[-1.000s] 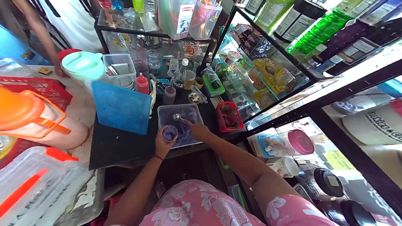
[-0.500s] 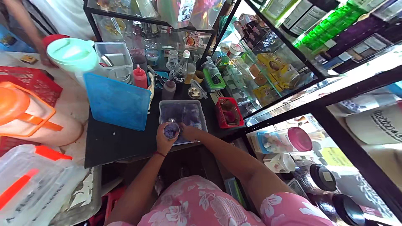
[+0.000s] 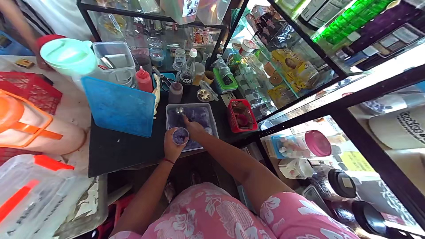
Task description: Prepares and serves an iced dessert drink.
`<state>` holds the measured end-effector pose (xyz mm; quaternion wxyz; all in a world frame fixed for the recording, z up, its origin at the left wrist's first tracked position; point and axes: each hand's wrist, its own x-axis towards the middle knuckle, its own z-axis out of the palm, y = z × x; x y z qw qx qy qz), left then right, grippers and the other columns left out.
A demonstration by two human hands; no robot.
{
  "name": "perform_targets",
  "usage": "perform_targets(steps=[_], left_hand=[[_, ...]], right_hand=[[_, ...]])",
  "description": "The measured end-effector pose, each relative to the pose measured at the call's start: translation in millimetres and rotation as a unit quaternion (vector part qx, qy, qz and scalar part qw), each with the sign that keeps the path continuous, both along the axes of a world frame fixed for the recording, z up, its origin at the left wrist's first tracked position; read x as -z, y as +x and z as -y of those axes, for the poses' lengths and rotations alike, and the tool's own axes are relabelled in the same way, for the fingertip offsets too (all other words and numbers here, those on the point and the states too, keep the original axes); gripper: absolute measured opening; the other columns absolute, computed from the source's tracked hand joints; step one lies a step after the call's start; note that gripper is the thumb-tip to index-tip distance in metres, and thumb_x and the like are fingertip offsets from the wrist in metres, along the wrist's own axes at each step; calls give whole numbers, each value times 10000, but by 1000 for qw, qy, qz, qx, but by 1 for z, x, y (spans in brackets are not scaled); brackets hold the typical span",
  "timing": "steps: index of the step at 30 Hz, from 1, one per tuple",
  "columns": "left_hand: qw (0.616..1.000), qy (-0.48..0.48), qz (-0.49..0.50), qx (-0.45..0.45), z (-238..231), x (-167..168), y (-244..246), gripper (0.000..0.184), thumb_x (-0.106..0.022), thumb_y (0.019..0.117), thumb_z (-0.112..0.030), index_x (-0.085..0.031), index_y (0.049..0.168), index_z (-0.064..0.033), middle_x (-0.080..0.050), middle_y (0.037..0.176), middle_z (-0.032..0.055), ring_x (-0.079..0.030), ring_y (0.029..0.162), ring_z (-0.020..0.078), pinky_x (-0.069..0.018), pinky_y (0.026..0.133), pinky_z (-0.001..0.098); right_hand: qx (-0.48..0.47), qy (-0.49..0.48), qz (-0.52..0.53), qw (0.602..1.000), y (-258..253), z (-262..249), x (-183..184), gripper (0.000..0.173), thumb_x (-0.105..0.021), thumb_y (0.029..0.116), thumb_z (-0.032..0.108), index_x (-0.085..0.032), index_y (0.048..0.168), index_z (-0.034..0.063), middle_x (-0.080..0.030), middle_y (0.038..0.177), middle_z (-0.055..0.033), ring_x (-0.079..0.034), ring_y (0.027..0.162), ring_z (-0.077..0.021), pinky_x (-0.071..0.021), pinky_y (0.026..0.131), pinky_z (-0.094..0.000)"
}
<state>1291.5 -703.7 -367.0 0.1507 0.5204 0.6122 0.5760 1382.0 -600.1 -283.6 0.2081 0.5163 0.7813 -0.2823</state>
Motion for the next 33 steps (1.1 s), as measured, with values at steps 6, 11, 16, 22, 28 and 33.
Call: perform_targets(steps=[6,11,16,22,28,33], left_hand=[[1000,9,18,-5,-1,3,1,664,-836,752,-212,-579,1236,163,-642,1218,311,-629,1181,335,-478,1062,374],[999,22,45,-11,0,3,1,689,-838,740,-184,-555,1253,177,-638,1225,307,-628,1186,269,-475,1054,315],[985,19,166,-28,7,0,-4,770,-811,763,-140,-420,1331,202,-571,1286,299,-593,1190,163,-476,1034,252],[985,20,165,-49,2,2,-1,753,-813,757,-127,-434,1319,202,-578,1279,304,-588,1194,171,-464,1034,244],[988,24,144,-55,-1,5,-3,798,-827,756,-143,-411,1339,208,-554,1302,336,-579,1222,230,-461,1055,284],[992,-55,107,-33,-2,-23,-29,781,-796,806,-159,-392,1387,172,-590,1280,325,-623,1185,287,-503,1031,380]], right_hand=[[-47,-55,-13,997,11,15,7,910,-651,943,122,-76,1649,96,-587,1362,-287,-577,1275,-447,-459,1043,-609],[-45,-66,18,997,24,6,-27,723,-472,1035,136,-113,1659,197,-592,1358,-284,-580,1269,-453,-453,1034,-629],[18,-77,-22,997,38,-15,-23,650,-430,1062,192,-148,1649,199,-615,1308,-285,-623,1189,-437,-481,977,-615],[163,-245,-136,946,24,-8,7,608,-427,1057,191,-175,1609,218,-561,1049,-141,-554,713,-195,-497,637,-376],[374,-406,-377,743,46,13,26,474,-367,1064,160,-275,1529,174,-532,739,-40,-558,535,-132,-522,509,-285],[364,-523,-543,547,83,27,43,354,-298,1041,190,-413,1376,182,-640,755,-24,-634,582,-113,-540,523,-225]])
